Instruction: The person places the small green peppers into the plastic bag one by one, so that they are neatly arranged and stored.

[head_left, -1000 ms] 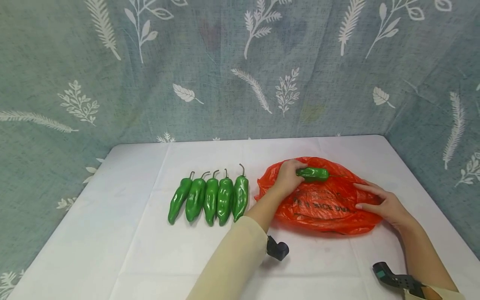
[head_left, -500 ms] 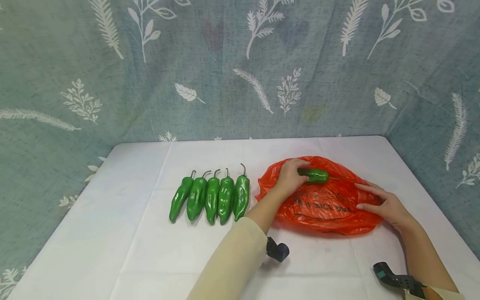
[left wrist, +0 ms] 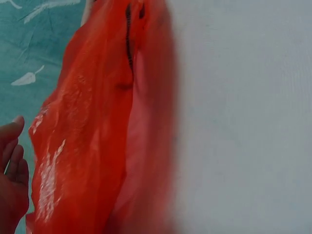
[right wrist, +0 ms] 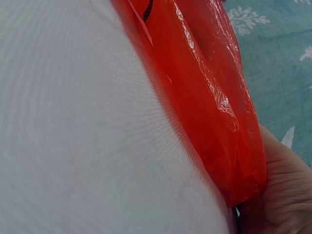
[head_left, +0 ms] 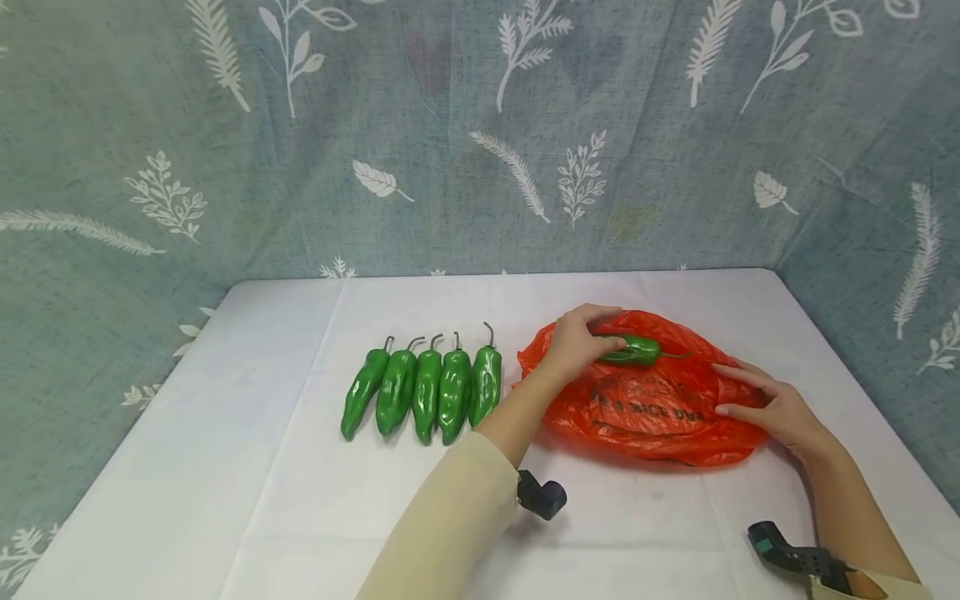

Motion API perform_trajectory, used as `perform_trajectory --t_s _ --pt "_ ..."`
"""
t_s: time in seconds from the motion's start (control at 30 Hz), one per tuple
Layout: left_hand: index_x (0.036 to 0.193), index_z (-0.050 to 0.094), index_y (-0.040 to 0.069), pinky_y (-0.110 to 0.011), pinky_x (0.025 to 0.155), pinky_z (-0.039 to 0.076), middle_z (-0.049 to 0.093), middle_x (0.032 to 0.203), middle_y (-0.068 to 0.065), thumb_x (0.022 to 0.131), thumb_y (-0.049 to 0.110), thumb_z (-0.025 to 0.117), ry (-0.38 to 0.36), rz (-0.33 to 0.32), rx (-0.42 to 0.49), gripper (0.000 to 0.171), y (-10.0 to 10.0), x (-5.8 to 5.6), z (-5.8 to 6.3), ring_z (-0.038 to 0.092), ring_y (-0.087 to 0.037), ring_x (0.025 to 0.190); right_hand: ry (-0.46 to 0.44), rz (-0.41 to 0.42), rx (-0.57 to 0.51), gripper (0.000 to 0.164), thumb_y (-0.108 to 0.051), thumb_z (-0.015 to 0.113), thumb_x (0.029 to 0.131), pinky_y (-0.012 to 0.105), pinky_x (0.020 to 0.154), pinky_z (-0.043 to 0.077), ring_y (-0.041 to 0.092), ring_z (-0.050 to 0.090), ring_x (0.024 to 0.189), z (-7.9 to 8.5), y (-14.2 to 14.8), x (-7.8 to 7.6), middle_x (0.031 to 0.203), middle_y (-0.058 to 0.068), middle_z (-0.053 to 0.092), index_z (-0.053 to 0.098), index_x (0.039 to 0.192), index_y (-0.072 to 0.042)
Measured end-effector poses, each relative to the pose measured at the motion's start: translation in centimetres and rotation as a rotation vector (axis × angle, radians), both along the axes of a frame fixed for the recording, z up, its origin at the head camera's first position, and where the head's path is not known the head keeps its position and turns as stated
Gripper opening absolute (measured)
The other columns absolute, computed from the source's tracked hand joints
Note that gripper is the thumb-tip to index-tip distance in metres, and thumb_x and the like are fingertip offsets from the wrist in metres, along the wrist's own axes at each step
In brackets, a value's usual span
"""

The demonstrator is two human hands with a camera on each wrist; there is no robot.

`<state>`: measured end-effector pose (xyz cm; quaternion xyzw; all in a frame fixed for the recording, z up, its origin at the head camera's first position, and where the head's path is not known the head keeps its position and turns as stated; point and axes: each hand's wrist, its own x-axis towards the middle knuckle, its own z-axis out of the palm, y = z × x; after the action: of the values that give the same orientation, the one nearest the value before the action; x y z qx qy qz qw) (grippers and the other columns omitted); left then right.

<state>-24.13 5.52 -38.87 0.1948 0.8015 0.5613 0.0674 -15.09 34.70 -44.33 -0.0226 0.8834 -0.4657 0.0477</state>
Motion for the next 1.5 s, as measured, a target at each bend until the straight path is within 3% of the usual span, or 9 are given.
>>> perform_trajectory --t_s 0.5,0.63,0.7,0.77,1.0,1.13,1.27,1.37,1.5 --pt "0.128 0.061 0.018 -0.024 0.093 0.046 0.061 0.128 0.003 0.079 0.021 0.077 -0.070 -0.071 0.022 0.051 -2.4 0.2 1.6 0.055 -0.013 0.119 0.005 -0.005 0.033 0.064 -0.024 0.069 0.086 0.007 0.080 0.043 0.051 0.017 0.135 0.0 0.0 0.0 0.151 0.028 0.020 0.042 0.142 -0.008" --pt "0.129 0.060 0.017 -0.025 0.095 0.046 0.061 0.129 0.002 0.078 0.021 0.078 -0.102 -0.085 0.006 0.055 -3.2 0.2 1.9 0.055 -0.014 0.120 0.008 -0.007 0.031 0.063 -0.023 0.069 0.087 0.041 0.101 0.043 0.050 0.015 0.136 -0.1 -0.1 0.0 0.152 0.027 0.019 0.042 0.142 -0.007" --pt "0.129 0.060 0.016 -0.025 0.094 0.047 0.061 0.128 0.000 0.078 0.020 0.078 -0.119 -0.085 0.020 0.055 -3.7 0.3 2.0 0.055 -0.014 0.119 0.012 -0.008 0.012 0.063 -0.022 0.069 0.087 0.061 0.101 0.033 0.050 0.014 0.136 -0.1 -0.1 0.1 0.152 0.028 0.019 0.042 0.142 -0.006" --pt "0.128 0.061 0.015 -0.025 0.093 0.048 0.061 0.128 -0.002 0.077 0.019 0.079 -0.127 -0.081 0.039 0.054 -4.2 0.3 2.1 0.056 -0.014 0.118 0.013 -0.007 -0.018 0.063 -0.020 0.069 0.086 0.070 0.098 0.026 0.051 0.012 0.137 -0.1 -0.2 0.1 0.152 0.028 0.017 0.042 0.141 -0.006" --pt "0.129 0.060 0.016 -0.030 0.096 0.047 0.059 0.131 -0.006 0.078 0.022 0.078 -0.122 -0.094 0.039 0.054 -6.0 0.5 2.3 0.054 -0.020 0.121 0.000 0.000 -0.008 0.063 -0.023 0.069 0.087 0.068 0.099 0.027 0.051 0.012 0.137 0.2 -0.1 0.1 0.152 0.028 0.017 0.042 0.142 -0.007" --pt "0.130 0.059 0.017 -0.032 0.097 0.046 0.058 0.132 -0.006 0.079 0.022 0.077 -0.125 -0.091 0.011 0.055 -7.1 0.4 2.1 0.054 -0.018 0.122 -0.013 0.004 0.043 0.063 -0.027 0.068 0.087 0.049 0.099 0.041 0.050 0.016 0.136 0.5 0.0 -0.1 0.152 0.027 0.018 0.043 0.142 -0.009" --pt "0.131 0.059 0.018 -0.033 0.098 0.046 0.058 0.132 -0.005 0.078 0.024 0.078 -0.123 -0.084 -0.016 0.056 -8.3 0.4 1.9 0.054 -0.019 0.122 -0.022 0.023 0.015 0.063 -0.025 0.068 0.087 0.050 0.100 0.040 0.051 0.014 0.136 0.6 0.2 -0.2 0.153 0.027 0.016 0.042 0.142 -0.008" --pt "0.130 0.059 0.018 -0.034 0.099 0.046 0.059 0.132 -0.003 0.078 0.025 0.077 -0.117 -0.088 -0.020 0.056 -9.2 0.5 1.8 0.053 -0.021 0.123 -0.038 0.031 0.000 0.063 -0.024 0.068 0.087 0.064 0.100 0.029 0.051 0.013 0.136 0.6 0.4 -0.2 0.153 0.028 0.015 0.042 0.142 -0.008" --pt "0.130 0.059 0.019 -0.032 0.100 0.045 0.060 0.130 0.000 0.078 0.026 0.077 -0.105 -0.086 -0.030 0.055 -10.7 0.7 2.1 0.052 -0.019 0.124 -0.052 0.040 0.027 0.061 -0.026 0.068 0.088 0.054 0.102 0.036 0.049 0.016 0.137 0.7 0.8 -0.2 0.153 0.027 0.018 0.043 0.142 -0.012"
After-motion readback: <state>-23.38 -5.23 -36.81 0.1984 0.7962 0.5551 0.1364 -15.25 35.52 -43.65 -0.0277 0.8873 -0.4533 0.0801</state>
